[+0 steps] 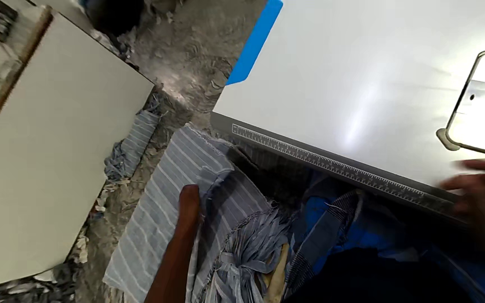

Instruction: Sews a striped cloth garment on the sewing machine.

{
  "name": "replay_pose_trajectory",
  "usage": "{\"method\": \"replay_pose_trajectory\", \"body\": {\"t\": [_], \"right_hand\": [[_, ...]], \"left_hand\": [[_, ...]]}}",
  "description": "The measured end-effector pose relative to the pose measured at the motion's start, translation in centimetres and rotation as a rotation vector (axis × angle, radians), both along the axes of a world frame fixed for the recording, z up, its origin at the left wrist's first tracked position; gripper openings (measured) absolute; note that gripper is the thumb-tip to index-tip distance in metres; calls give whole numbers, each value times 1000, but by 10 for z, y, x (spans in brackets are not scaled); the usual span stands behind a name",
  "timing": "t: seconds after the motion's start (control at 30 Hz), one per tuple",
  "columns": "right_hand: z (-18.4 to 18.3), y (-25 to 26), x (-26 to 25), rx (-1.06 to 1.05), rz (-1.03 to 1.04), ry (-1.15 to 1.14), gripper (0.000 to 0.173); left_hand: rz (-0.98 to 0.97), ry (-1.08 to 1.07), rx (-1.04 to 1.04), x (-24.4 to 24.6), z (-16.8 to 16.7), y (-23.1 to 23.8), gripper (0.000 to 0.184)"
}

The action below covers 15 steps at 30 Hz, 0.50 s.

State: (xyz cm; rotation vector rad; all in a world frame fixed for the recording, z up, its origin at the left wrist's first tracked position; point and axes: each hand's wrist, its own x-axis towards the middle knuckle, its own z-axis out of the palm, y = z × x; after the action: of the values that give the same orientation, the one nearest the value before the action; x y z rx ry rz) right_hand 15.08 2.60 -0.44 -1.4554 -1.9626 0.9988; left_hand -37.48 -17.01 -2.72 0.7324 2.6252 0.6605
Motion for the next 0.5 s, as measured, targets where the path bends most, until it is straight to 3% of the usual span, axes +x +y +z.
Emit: {"method": "replay_pose_trajectory", "body": {"t": [0.07,0.13,0.2,0.23,0.3,0.33,0.43,0.5], "right_hand": [[9,-24,-81,-392,297,153,41],[-2,-36,-162,-966,592,212,64],[-37,-49,-224,-1298,708,365,72],[-52,-58,-243,-1325,724,442,60],[-68,-71,-259,-1101,843,413,33],[-62,-76,-256,-902,935,295,36],[-10,-88,-227,-393,1202,21,40],[21,-96,-206,-175,1236,83,35]], "left_hand": [[-108,17,-18,31,53,7,35],[-310,-68,-117,75,85,10,27],[-486,-306,-191,109,83,14,31],[-546,-432,-222,116,76,19,38],[-509,-407,-264,115,59,39,46],[-441,-252,-329,107,50,54,50],[-283,48,-593,56,1,92,95],[-274,55,-733,14,-32,103,80]]}}
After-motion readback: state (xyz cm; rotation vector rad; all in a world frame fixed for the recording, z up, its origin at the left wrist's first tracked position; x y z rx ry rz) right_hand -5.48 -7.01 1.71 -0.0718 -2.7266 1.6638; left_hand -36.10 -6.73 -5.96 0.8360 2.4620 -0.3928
